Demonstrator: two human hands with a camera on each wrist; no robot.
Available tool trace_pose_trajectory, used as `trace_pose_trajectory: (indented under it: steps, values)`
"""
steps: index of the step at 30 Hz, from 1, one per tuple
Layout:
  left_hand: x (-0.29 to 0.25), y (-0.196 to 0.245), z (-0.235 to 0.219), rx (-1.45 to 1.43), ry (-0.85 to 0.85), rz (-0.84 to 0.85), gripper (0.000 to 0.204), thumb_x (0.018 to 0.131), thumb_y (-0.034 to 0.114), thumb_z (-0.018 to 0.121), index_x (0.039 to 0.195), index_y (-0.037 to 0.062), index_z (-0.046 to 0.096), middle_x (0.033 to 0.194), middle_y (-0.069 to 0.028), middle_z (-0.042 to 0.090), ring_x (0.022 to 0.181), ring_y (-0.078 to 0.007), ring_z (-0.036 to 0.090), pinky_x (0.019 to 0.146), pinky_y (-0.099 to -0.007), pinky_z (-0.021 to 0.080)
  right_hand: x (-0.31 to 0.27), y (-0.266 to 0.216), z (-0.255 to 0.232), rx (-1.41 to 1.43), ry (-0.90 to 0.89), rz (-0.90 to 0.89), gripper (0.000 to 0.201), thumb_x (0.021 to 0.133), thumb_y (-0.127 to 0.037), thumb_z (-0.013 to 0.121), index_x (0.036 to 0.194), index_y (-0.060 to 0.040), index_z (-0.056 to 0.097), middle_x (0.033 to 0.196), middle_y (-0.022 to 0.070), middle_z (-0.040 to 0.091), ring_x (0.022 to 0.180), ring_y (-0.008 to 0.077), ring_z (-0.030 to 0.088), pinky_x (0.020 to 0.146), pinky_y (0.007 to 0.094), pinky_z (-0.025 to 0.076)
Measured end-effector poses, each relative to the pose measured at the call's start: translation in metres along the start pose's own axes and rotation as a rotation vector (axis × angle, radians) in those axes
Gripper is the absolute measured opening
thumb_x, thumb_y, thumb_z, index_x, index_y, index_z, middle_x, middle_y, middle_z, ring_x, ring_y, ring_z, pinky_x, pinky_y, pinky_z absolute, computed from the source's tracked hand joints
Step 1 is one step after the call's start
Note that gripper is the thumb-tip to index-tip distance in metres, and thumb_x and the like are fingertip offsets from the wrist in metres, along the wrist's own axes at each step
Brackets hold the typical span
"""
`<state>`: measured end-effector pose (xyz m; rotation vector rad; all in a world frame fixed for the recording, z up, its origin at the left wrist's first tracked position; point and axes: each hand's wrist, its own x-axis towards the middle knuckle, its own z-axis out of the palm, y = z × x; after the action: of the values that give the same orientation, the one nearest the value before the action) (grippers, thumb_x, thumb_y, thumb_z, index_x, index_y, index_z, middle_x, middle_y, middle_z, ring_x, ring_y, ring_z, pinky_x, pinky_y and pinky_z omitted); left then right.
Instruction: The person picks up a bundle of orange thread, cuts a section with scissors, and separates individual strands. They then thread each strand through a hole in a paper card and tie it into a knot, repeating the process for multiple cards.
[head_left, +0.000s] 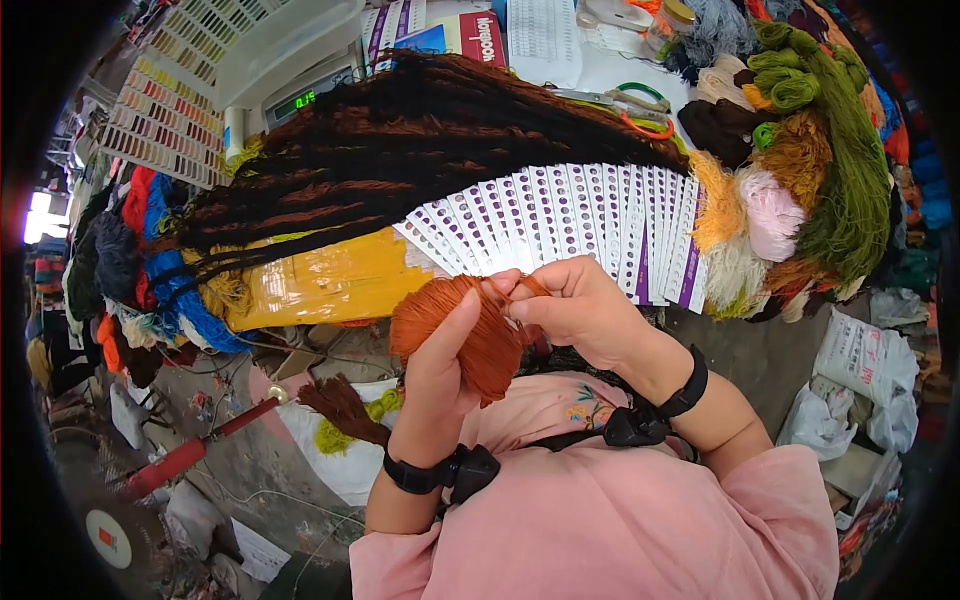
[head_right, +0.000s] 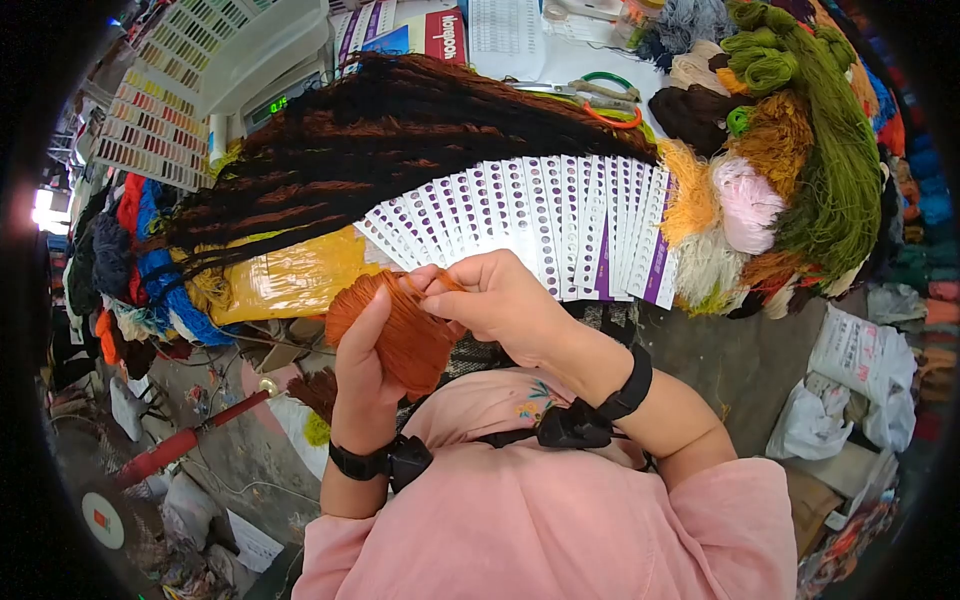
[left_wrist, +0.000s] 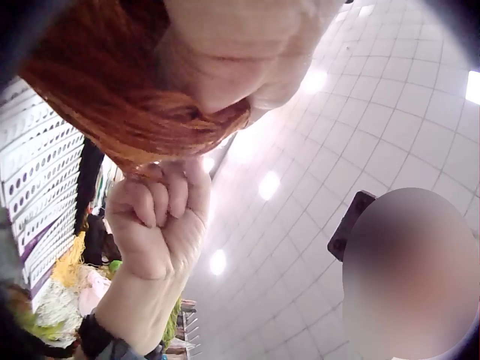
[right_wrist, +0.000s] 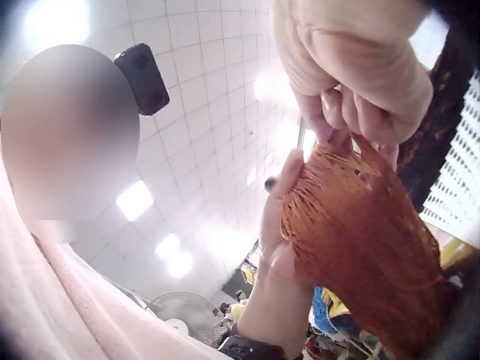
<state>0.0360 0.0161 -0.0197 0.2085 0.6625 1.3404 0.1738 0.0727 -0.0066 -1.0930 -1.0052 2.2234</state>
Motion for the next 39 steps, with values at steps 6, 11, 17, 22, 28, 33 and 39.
trace_pose_trajectory:
  steps: [6, 11, 17, 22, 28, 33, 39]
  values:
    - [0.006, -0.005, -0.008, 0.030, 0.092, -0.034, 0.019, 0.080, 0.007, 0.051, 0.096, -0.0032, 0.053, 0.089, -0.0097, 0.057, 0.082, -0.0151, 0.055, 0.070, -0.0274, 0.046, 0.002, 0.007, -0.004, 0.113, -0.014, 0.006, 0.011, 0.074, -0.006, 0.057, 0.081, 0.0021, 0.060, 0.069, 0.0003, 0.055, 0.045, 0.0014, 0.033, 0.040, 0.0145, 0.022]
    - [0.007, -0.005, -0.009, 0.025, 0.105, -0.044, 0.019, 0.080, 0.007, 0.052, 0.096, -0.0030, 0.054, 0.089, -0.0096, 0.058, 0.082, -0.0150, 0.056, 0.069, -0.0272, 0.047, 0.004, 0.011, -0.011, 0.181, -0.102, -0.038, 0.010, 0.075, -0.005, 0.056, 0.084, 0.0006, 0.059, 0.078, 0.0004, 0.055, 0.048, 0.0016, 0.033, 0.043, 0.0157, 0.026]
    - [0.000, -0.005, -0.014, -0.066, -0.062, -0.021, 0.030, 0.086, 0.022, 0.042, 0.103, -0.0006, 0.052, 0.103, -0.0131, 0.053, 0.096, -0.0186, 0.051, 0.082, -0.0385, 0.042, -0.001, 0.004, -0.016, 0.316, -0.224, 0.037, 0.019, 0.077, -0.005, 0.054, 0.095, -0.0001, 0.057, 0.078, 0.0008, 0.056, 0.045, 0.0019, 0.030, 0.044, 0.0156, 0.030]
    - [-0.002, -0.001, -0.011, 0.032, -0.121, -0.027, 0.044, 0.088, 0.033, 0.032, 0.114, -0.0004, 0.044, 0.112, -0.0124, 0.048, 0.101, -0.0191, 0.047, 0.087, -0.0390, 0.038, 0.003, 0.003, -0.008, 0.136, -0.096, 0.034, 0.022, 0.076, -0.006, 0.054, 0.098, 0.0007, 0.056, 0.068, 0.0007, 0.056, 0.046, 0.0028, 0.038, 0.043, 0.0147, 0.033]
    - [0.000, -0.001, -0.012, 0.036, -0.148, -0.006, 0.041, 0.087, 0.029, 0.037, 0.112, -0.0021, 0.045, 0.109, -0.0133, 0.049, 0.098, -0.0185, 0.049, 0.082, -0.0328, 0.041, 0.006, 0.008, -0.004, 0.015, -0.014, 0.011, 0.017, 0.074, -0.006, 0.057, 0.089, 0.0015, 0.059, 0.066, 0.0021, 0.055, 0.051, 0.0051, 0.049, 0.041, 0.0148, 0.029]
    - [0.001, -0.005, -0.002, 0.106, 0.071, 0.034, 0.024, 0.082, 0.011, 0.049, 0.102, -0.0027, 0.051, 0.101, -0.0126, 0.054, 0.091, -0.0181, 0.053, 0.078, -0.0310, 0.044, 0.007, 0.008, -0.002, 0.108, 0.046, -0.018, 0.012, 0.073, -0.006, 0.059, 0.083, 0.0012, 0.060, 0.063, 0.0005, 0.054, 0.047, 0.0025, 0.040, 0.040, 0.0150, 0.025]
    - [0.004, -0.005, -0.005, 0.003, 0.073, -0.002, 0.018, 0.080, 0.006, 0.051, 0.096, -0.0023, 0.053, 0.094, -0.0115, 0.056, 0.086, -0.0183, 0.055, 0.077, -0.0323, 0.046, 0.008, 0.011, -0.012, 0.133, -0.022, -0.018, 0.012, 0.072, -0.007, 0.059, 0.082, 0.0002, 0.061, 0.058, -0.0032, 0.050, 0.046, 0.0008, 0.033, 0.040, 0.0149, 0.021]
